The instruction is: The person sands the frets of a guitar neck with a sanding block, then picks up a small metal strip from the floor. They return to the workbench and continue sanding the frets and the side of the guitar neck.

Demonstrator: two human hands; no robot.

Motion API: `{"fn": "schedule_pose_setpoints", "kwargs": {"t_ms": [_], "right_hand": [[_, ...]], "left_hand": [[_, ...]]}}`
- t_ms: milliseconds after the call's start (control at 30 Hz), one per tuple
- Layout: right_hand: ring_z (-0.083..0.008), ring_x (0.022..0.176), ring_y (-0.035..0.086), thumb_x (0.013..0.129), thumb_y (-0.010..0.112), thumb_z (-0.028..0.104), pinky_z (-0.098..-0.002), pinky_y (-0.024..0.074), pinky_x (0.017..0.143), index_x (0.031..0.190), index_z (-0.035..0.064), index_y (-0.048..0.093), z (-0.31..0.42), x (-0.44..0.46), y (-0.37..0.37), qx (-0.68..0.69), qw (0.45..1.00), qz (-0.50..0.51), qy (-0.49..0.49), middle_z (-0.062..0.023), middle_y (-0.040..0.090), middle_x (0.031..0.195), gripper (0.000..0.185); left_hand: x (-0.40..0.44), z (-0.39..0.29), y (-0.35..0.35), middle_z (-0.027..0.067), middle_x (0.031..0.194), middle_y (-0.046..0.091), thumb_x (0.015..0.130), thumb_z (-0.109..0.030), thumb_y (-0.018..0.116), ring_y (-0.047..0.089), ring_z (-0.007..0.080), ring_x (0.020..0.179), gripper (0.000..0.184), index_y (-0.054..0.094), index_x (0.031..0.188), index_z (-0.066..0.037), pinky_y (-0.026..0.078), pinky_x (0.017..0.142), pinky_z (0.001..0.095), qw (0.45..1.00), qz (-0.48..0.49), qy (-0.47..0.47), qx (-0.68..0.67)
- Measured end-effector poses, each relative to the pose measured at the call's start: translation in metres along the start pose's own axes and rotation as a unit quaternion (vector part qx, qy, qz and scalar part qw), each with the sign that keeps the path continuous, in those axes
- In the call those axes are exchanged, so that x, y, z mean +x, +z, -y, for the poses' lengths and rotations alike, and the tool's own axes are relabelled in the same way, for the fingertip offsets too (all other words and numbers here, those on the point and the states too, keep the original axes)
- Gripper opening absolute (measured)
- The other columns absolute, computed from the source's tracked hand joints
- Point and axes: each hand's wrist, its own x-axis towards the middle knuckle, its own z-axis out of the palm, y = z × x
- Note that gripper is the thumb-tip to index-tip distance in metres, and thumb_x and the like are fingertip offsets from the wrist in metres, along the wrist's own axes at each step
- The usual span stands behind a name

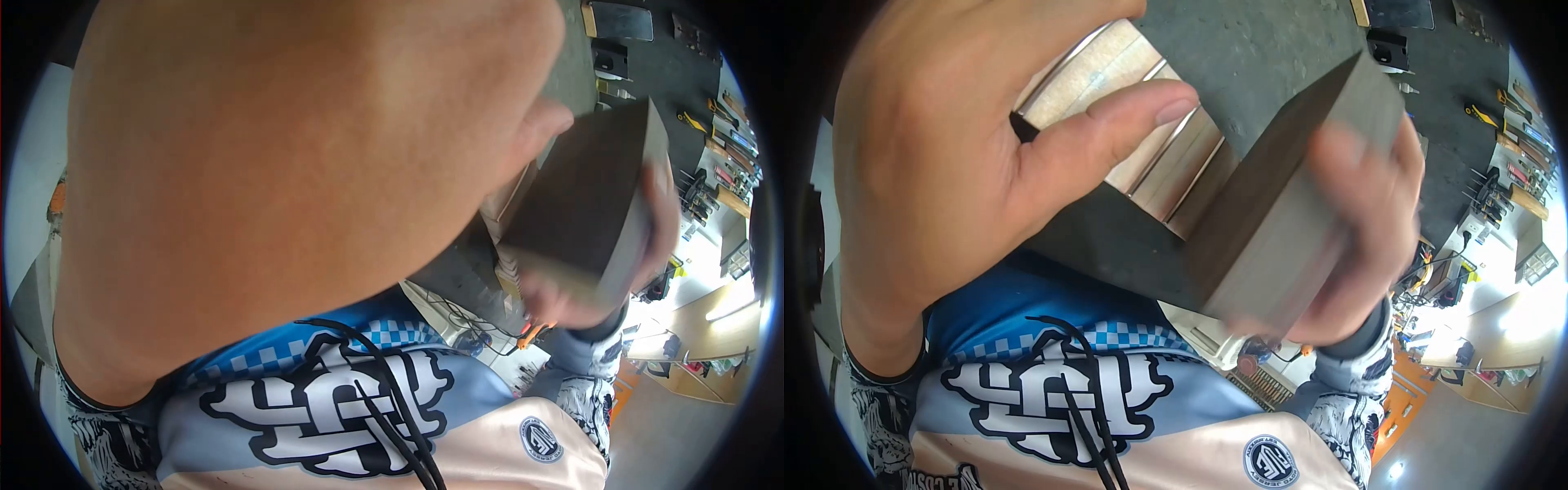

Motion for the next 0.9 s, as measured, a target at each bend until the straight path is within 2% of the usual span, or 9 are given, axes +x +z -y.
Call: {"fn": "schedule_pose_setpoints", "kwargs": {"t_ms": [67, 200, 267, 333, 400, 500, 633, 667, 900], "right_hand": [[-0.0342, 0.130, 0.053, 0.076, 0.087, 0.053, -0.0449, 0.0466, 0.108, 0.155, -0.0003, 0.022, -0.009, -0.002, -0.002, 0.043, 0.995, -0.024, 0.082, -0.0256, 0.044, 0.146, 0.115], [-0.0329, 0.129, 0.054, 0.077, 0.085, 0.052, -0.0441, 0.0467, 0.107, 0.155, -0.0018, 0.021, -0.006, -0.003, -0.008, -0.063, 0.998, 0.018, -0.022, -0.0241, 0.044, 0.146, 0.114], [-0.0329, 0.130, 0.053, 0.077, 0.084, 0.053, -0.0441, 0.0463, 0.107, 0.156, -0.0008, 0.020, -0.011, -0.004, -0.012, -0.061, 0.998, 0.020, 0.006, -0.0247, 0.043, 0.146, 0.114], [-0.0333, 0.132, 0.051, 0.078, 0.083, 0.054, -0.0445, 0.0457, 0.109, 0.156, 0.0014, 0.021, -0.017, -0.008, -0.015, -0.014, 0.994, 0.012, 0.107, -0.0260, 0.042, 0.147, 0.113], [-0.0319, 0.132, 0.050, 0.081, 0.082, 0.047, -0.0435, 0.0452, 0.109, 0.157, 0.0018, 0.020, -0.014, -0.003, -0.013, 0.021, 0.998, 0.035, 0.046, -0.0250, 0.042, 0.146, 0.108], [-0.0285, 0.130, 0.051, 0.084, 0.079, 0.028, -0.0411, 0.0442, 0.109, 0.157, 0.0020, 0.024, -0.015, -0.003, 0.003, -0.020, 1.000, -0.014, -0.018, -0.0205, 0.043, 0.147, 0.095], [-0.0246, 0.122, 0.057, 0.081, 0.081, 0.017, -0.0402, 0.0476, 0.104, 0.151, 0.0025, 0.041, -0.066, 0.005, -0.013, -0.018, 0.992, -0.035, 0.123, -0.0171, 0.053, 0.139, 0.082], [-0.0226, 0.120, 0.057, 0.081, 0.083, 0.020, -0.0378, 0.0480, 0.103, 0.154, 0.0004, 0.035, -0.073, 0.005, -0.012, 0.069, 0.983, -0.074, 0.153, -0.0143, 0.053, 0.136, 0.090], [-0.0231, 0.121, 0.058, 0.081, 0.086, 0.039, -0.0381, 0.0485, 0.103, 0.156, 0.0007, 0.028, -0.043, -0.008, -0.009, 0.208, 0.955, -0.106, 0.183, -0.0150, 0.054, 0.136, 0.102]], "left_hand": [[0.003, 0.003, -0.001, 0.0136, 0.115, 0.070, 0.087, -0.033, 0.080, 0.064, 0.0300, 0.112, 0.043, 0.071, 0.118, -0.004, 0.046, 0.099, 0.0423, 1.000, 0.004, -0.002, 0.001], [-0.003, 0.005, -0.001, 0.0136, 0.115, 0.070, 0.087, -0.032, 0.080, 0.064, 0.0300, 0.112, 0.043, 0.071, 0.118, -0.004, 0.046, 0.099, 0.0421, 1.000, 0.013, -0.009, -0.001], [-0.004, 0.004, -0.002, 0.0136, 0.115, 0.070, 0.087, -0.032, 0.080, 0.064, 0.0299, 0.112, 0.043, 0.071, 0.118, -0.004, 0.046, 0.099, 0.0420, 1.000, 0.018, -0.007, -0.001], [-0.004, 0.004, -0.001, 0.0136, 0.115, 0.070, 0.087, -0.032, 0.080, 0.064, 0.0299, 0.112, 0.043, 0.071, 0.118, -0.004, 0.046, 0.099, 0.0419, 1.000, 0.018, -0.008, -0.002], [-0.005, 0.004, -0.001, 0.0136, 0.115, 0.070, 0.087, -0.032, 0.080, 0.064, 0.0299, 0.112, 0.043, 0.071, 0.118, -0.004, 0.046, 0.099, 0.0419, 1.000, 0.019, -0.009, -0.003], [-0.005, 0.005, -0.001, 0.0136, 0.115, 0.070, 0.087, -0.032, 0.080, 0.064, 0.0298, 0.112, 0.043, 0.071, 0.119, -0.004, 0.046, 0.099, 0.0417, 1.000, 0.021, -0.009, -0.004], [-0.003, 0.004, -0.002, 0.0136, 0.115, 0.070, 0.087, -0.031, 0.080, 0.064, 0.0297, 0.112, 0.043, 0.071, 0.119, -0.004, 0.046, 0.099, 0.0416, 1.000, 0.021, -0.007, -0.004], [-0.003, 0.005, -0.002, 0.0136, 0.115, 0.070, 0.087, -0.031, 0.080, 0.065, 0.0297, 0.112, 0.043, 0.071, 0.119, -0.004, 0.047, 0.099, 0.0415, 1.000, 0.021, -0.009, -0.003], [0.000, 0.008, -0.002, 0.0136, 0.116, 0.070, 0.087, -0.031, 0.080, 0.065, 0.0296, 0.112, 0.043, 0.070, 0.119, -0.004, 0.047, 0.098, 0.0413, 1.000, 0.027, -0.007, 0.002]]}}
